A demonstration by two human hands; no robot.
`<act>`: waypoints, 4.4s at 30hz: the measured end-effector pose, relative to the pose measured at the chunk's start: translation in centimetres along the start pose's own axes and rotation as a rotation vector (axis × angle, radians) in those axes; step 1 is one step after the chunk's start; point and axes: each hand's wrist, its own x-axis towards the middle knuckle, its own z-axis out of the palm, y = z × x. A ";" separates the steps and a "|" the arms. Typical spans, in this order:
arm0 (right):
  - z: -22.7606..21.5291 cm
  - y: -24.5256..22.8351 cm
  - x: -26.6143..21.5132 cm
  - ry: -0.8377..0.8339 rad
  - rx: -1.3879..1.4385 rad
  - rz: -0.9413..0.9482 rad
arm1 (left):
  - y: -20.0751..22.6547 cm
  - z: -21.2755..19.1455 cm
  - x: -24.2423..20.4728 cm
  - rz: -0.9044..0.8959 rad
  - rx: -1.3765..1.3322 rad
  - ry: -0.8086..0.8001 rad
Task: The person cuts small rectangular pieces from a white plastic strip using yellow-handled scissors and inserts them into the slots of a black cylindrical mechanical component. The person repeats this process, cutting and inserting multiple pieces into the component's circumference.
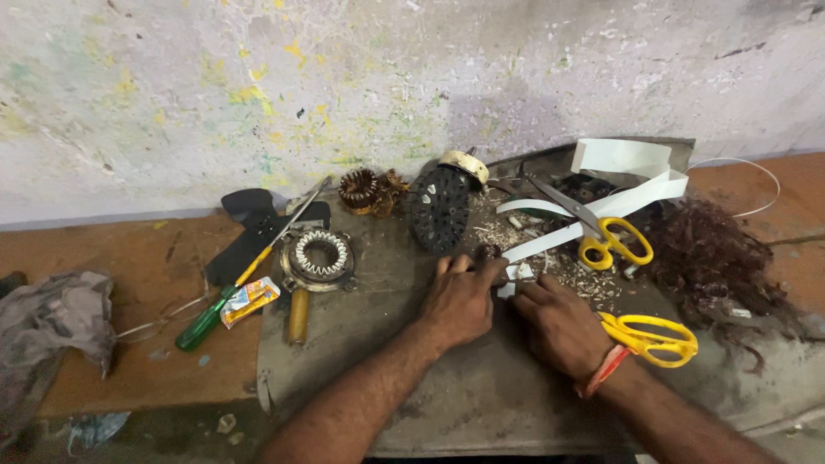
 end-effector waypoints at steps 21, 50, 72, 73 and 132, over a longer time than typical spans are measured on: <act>-2.9 2.3 2.0 0.285 0.498 0.361 | 1.1 -2.6 2.4 -0.112 -0.352 0.262; 3.3 6.5 14.2 -0.043 1.361 0.397 | -9.9 -10.9 7.5 -0.217 -0.973 0.409; 4.8 8.0 13.9 -0.147 1.409 0.237 | -5.7 -11.3 6.7 -0.541 -0.973 0.116; 4.9 8.0 13.9 -0.156 1.408 0.251 | -5.6 -11.4 6.7 -0.542 -0.950 0.112; 4.4 2.9 15.1 0.161 1.260 0.247 | -9.2 -11.6 6.6 -0.588 -0.896 0.219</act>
